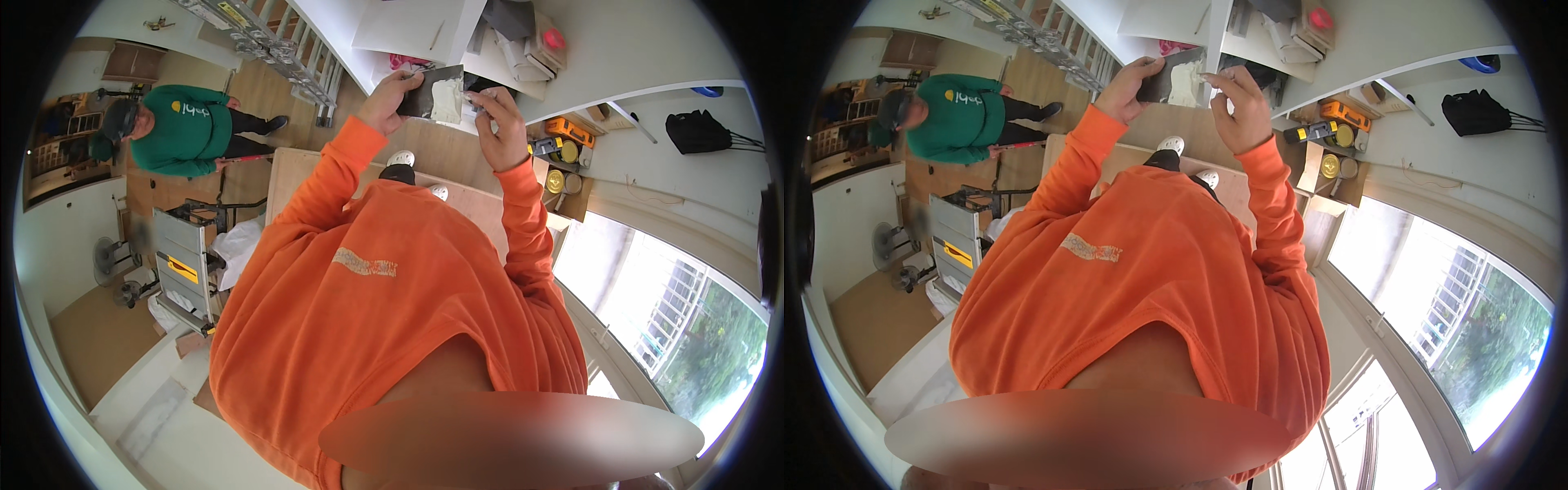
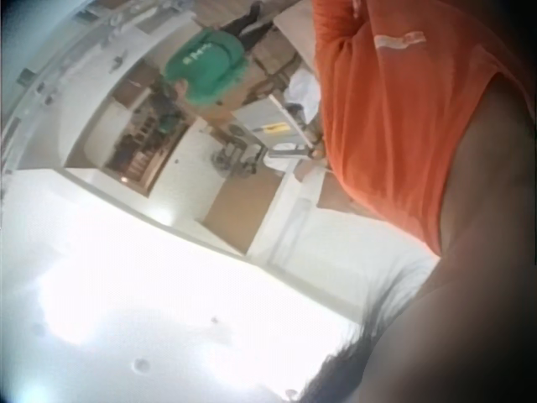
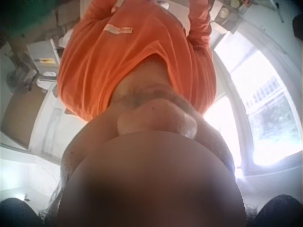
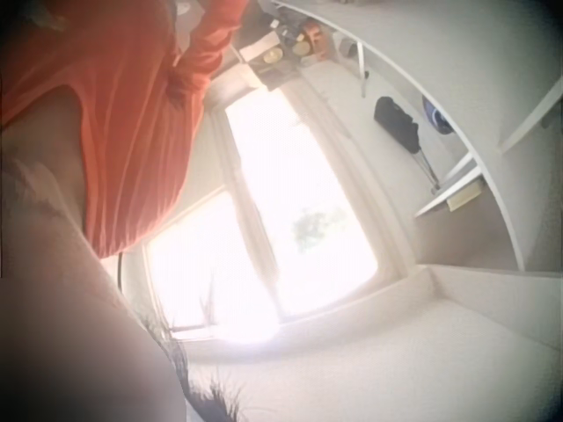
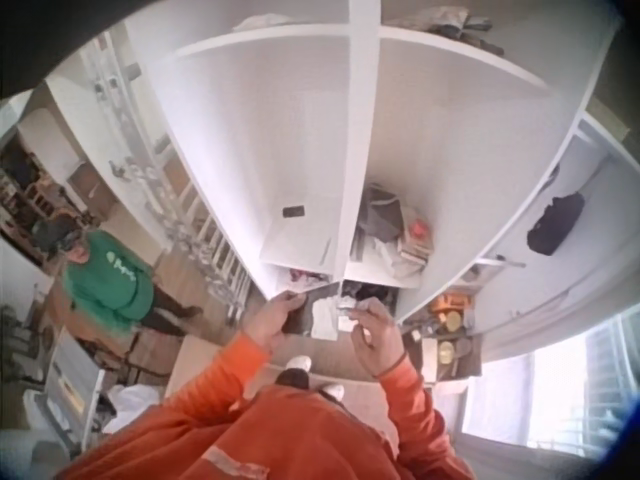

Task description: The person applies joint compound to the interior surfaces of a white cabinet using a putty knife. They repeatedly scoop compound from a bucket and spread it onto the cabinet's inner walls and shelves, smoothing the material with the tool.

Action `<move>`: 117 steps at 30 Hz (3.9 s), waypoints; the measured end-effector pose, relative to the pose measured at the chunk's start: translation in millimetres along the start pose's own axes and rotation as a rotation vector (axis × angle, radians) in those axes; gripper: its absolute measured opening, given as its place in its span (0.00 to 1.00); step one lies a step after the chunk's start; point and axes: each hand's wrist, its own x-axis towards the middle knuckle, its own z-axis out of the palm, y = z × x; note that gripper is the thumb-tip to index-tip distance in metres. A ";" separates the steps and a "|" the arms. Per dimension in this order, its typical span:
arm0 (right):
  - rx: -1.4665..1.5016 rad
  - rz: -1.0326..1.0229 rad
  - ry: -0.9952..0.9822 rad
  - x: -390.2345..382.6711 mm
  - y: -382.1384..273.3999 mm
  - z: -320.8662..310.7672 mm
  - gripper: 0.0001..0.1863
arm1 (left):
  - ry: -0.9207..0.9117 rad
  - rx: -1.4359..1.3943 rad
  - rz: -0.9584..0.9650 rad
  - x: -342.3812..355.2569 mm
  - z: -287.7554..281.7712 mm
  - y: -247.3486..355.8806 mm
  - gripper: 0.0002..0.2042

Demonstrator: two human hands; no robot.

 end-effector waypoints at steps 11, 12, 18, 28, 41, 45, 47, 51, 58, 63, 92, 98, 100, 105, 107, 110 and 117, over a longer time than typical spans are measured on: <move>0.048 0.001 -0.051 -1.7 -9.4 -6.0 0.16 | 0.060 0.026 -0.055 2.4 -4.3 -3.6 0.10; 0.059 0.003 -0.062 -0.7 -10.1 -7.0 0.16 | 0.069 0.029 -0.058 3.9 -3.9 -3.3 0.10; 0.046 0.026 -0.143 7.8 -13.6 -1.9 0.15 | 0.091 -0.036 -0.091 9.1 -16.0 0.3 0.11; 1.023 0.565 -0.480 24.1 -12.0 35.8 0.19 | 0.350 -0.038 0.000 10.0 -54.7 16.5 0.11; 1.411 0.246 -0.083 171.5 -14.4 1.3 0.26 | 0.275 -0.350 0.143 20.8 -160.1 28.8 0.10; 0.496 -0.301 0.345 257.0 -6.1 16.1 0.29 | 0.394 -0.429 0.092 20.2 -183.4 44.2 0.06; 0.078 -0.600 0.410 311.9 0.6 17.1 0.28 | 0.414 -0.424 0.083 25.9 -193.8 54.4 0.06; -0.292 -0.951 0.581 399.5 13.1 26.4 0.29 | 0.442 -0.409 0.118 44.2 -220.6 84.0 0.07; -1.098 -0.903 0.755 446.9 40.9 22.2 0.35 | 0.371 -0.384 0.234 82.3 -259.9 146.6 0.08; -1.117 -0.957 0.655 449.0 42.5 24.7 0.36 | 0.351 -0.405 0.202 95.6 -273.5 175.1 0.08; -1.146 -0.803 0.500 480.3 71.7 22.2 0.50 | 0.469 -0.518 0.355 88.6 -293.1 186.6 0.06; -1.155 -0.798 0.463 482.5 67.4 21.4 0.53 | 0.419 -0.563 0.368 90.6 -302.7 182.3 0.06; -1.208 -0.797 0.465 481.6 65.8 20.1 0.53 | 0.412 -0.573 0.371 92.7 -302.8 182.1 0.06; -1.139 -0.784 0.448 485.5 69.6 19.5 0.54 | 0.405 -0.554 0.354 113.9 -303.7 191.7 0.07; -1.101 -0.767 0.436 487.6 71.4 19.5 0.55 | 0.407 -0.545 0.345 127.7 -305.1 197.2 0.07; -1.095 -0.750 0.421 488.7 69.8 21.1 0.56 | 0.417 -0.529 0.362 148.2 -306.9 206.0 0.08; -0.991 -0.561 0.390 480.4 54.4 29.1 0.52 | 0.405 -0.568 0.503 172.6 -300.4 218.0 0.10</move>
